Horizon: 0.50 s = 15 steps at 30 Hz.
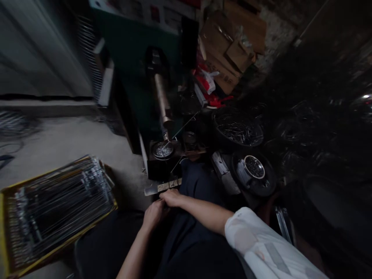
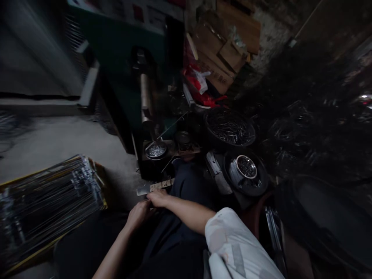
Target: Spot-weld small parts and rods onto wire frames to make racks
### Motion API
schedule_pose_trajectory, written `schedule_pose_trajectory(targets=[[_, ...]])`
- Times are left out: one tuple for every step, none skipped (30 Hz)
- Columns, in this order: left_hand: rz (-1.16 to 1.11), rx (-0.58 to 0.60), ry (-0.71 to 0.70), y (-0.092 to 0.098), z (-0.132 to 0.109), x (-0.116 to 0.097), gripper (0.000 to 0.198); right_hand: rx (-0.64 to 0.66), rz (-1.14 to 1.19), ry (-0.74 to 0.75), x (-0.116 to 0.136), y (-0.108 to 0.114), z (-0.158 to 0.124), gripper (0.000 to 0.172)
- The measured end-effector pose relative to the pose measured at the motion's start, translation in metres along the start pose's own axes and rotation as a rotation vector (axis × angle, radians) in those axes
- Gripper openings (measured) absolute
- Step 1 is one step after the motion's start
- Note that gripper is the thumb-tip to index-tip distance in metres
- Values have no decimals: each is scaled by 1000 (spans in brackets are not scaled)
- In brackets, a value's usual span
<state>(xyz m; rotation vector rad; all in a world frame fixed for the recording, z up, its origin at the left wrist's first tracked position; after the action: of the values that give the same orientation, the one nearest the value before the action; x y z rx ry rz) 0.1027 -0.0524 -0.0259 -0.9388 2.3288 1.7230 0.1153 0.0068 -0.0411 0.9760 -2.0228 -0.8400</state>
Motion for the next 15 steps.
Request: schedule_pose_trajectory(targets=[[1, 0, -8, 0, 0, 0, 21, -4, -2, 3, 0, 1, 0, 24], [0, 0, -15, 0, 1, -1, 22, -9, -10, 10, 0, 3, -1, 25], [-1, 1, -21, -1, 1, -1, 23, -15, -20, 20, 1, 4, -1, 25], [-3, 3, -23, -1, 2, -1, 24, -22, -31, 32, 1, 5, -1, 24], [-5, 4, -22, -2, 2, -1, 24, -27, -37, 44, 2, 6, -1, 24], [-8, 6, -19, -3, 3, 0, 23, -33, -39, 51, 3, 7, -1, 23], [-12, 7, -16, -3, 3, 0, 23, -38, -39, 57, 3, 7, -2, 22], [-15, 9, -14, -4, 3, 0, 22, -43, -40, 62, 3, 7, -2, 21], [-18, 11, -13, -4, 3, 1, 22, -47, -42, 64, 3, 7, -2, 21], [-21, 12, -10, -4, 3, 1, 22, -52, -43, 62, 3, 7, -1, 21], [-22, 13, -9, -4, 3, 0, 21, -59, -44, 57, 2, 7, -1, 22], [-22, 14, -7, -3, 3, 0, 22, -65, -43, 53, 1, 7, -1, 23], [-21, 15, -7, -3, 3, 0, 22, -69, -43, 51, 1, 7, -1, 25], [-21, 18, -10, -2, 3, -1, 21, -67, -43, 51, 1, 7, -1, 25], [-22, 20, -15, -2, 3, -2, 21, -61, -44, 53, 1, 6, -1, 25]])
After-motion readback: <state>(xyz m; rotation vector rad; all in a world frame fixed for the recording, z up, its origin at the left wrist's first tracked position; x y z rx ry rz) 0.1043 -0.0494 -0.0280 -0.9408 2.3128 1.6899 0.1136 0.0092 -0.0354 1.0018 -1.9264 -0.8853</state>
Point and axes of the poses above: each hand's wrist, its own z-axis towards the middle knuckle, its own y-axis out of the back of the hand, x = y × z, the point moved 9 cm from there along z, towards the middle knuckle, and after that the axes turned 2 degrees about -y, right-handed, at the moved point
